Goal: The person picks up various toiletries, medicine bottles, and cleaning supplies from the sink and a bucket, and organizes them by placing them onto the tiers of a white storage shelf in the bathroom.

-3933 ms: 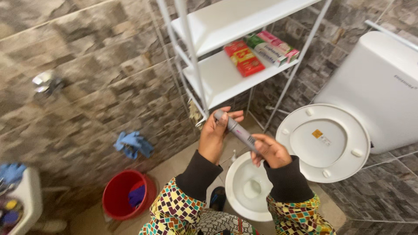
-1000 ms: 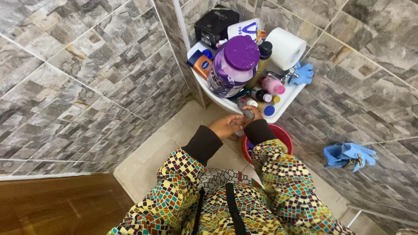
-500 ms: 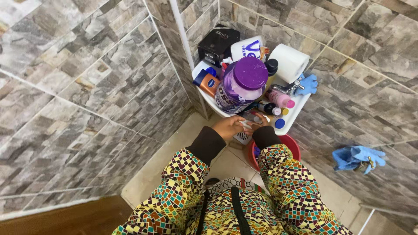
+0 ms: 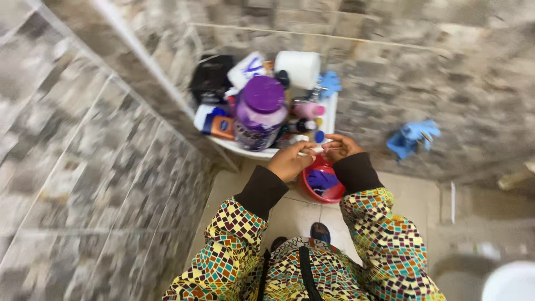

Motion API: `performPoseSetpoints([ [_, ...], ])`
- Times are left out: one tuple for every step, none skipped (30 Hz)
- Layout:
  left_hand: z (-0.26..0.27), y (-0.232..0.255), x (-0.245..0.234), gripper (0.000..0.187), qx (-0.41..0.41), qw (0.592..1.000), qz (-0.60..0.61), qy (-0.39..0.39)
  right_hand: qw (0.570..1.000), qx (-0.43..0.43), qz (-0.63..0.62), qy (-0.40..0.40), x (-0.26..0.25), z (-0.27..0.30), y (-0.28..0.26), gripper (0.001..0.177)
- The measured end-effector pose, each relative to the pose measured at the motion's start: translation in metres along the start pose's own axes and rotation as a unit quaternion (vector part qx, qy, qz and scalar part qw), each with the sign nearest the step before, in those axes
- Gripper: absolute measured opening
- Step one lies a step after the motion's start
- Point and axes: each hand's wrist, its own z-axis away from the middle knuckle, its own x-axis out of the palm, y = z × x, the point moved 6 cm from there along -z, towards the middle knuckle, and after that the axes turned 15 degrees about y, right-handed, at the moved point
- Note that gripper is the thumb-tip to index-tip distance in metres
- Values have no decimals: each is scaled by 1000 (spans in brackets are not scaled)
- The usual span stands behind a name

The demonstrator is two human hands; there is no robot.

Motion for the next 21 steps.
performPoseSetpoints([
  [1,6,16,49,4,1000,-1,-28,999,-13,-12,27,-20,19,-8,46],
  [1,17,32,44,31,998,33,-39,998,-26,-24,54,-38,39,-21,43],
  [2,29,49,39,55,995,69,-52,996,-26,-24,84,-60,60,-34,43],
  [5,40,70,39,57,993,70,-83,991,-25,24,126,-84,83,-48,43],
  [7,50,89,38,62,991,51,-106,983,-19,70,168,-103,108,-61,42],
  [12,61,107,38,68,989,33,-129,977,-16,67,200,-118,135,-74,42],
  [18,74,129,38,73,984,35,-160,966,-42,92,239,-136,161,-94,40],
  [25,92,148,38,100,976,57,-183,952,-67,117,276,-152,189,-116,38],
  [36,110,166,38,123,968,82,-204,942,-62,120,306,-164,216,-134,38],
  [49,125,184,38,124,960,86,-234,915,-58,171,360,-174,244,-151,36],
  [58,141,198,37,155,956,61,-240,884,-54,221,409,-185,268,-167,33],
  [69,157,211,36,187,950,38,-246,872,-51,223,433,-193,290,-181,33],
  [80,172,225,36,194,943,43,-267,845,-54,251,469,-201,312,-195,31],
  [93,186,239,36,204,932,60,-293,816,-55,279,504,-210,333,-207,29],
  [105,199,250,36,209,923,75,-316,806,-52,280,520,-218,352,-216,29],
  [115,210,261,36,211,916,78,-333,800,-50,266,536,-228,369,-224,29],
  [123,221,271,36,239,913,60,-325,796,-49,252,549,-237,384,-228,28],
  [131,231,280,36,266,909,43,-317,788,-46,250,561,-246,399,-230,28],
  [138,239,290,36,269,905,45,-326,783,-59,247,568,-255,410,-235,28],
  [145,247,299,36,276,901,53,-331,778,-72,244,575,-264,420,-238,27],
  [149,254,308,35,281,898,59,-333,774,-73,243,581,-276,429,-239,27],
])
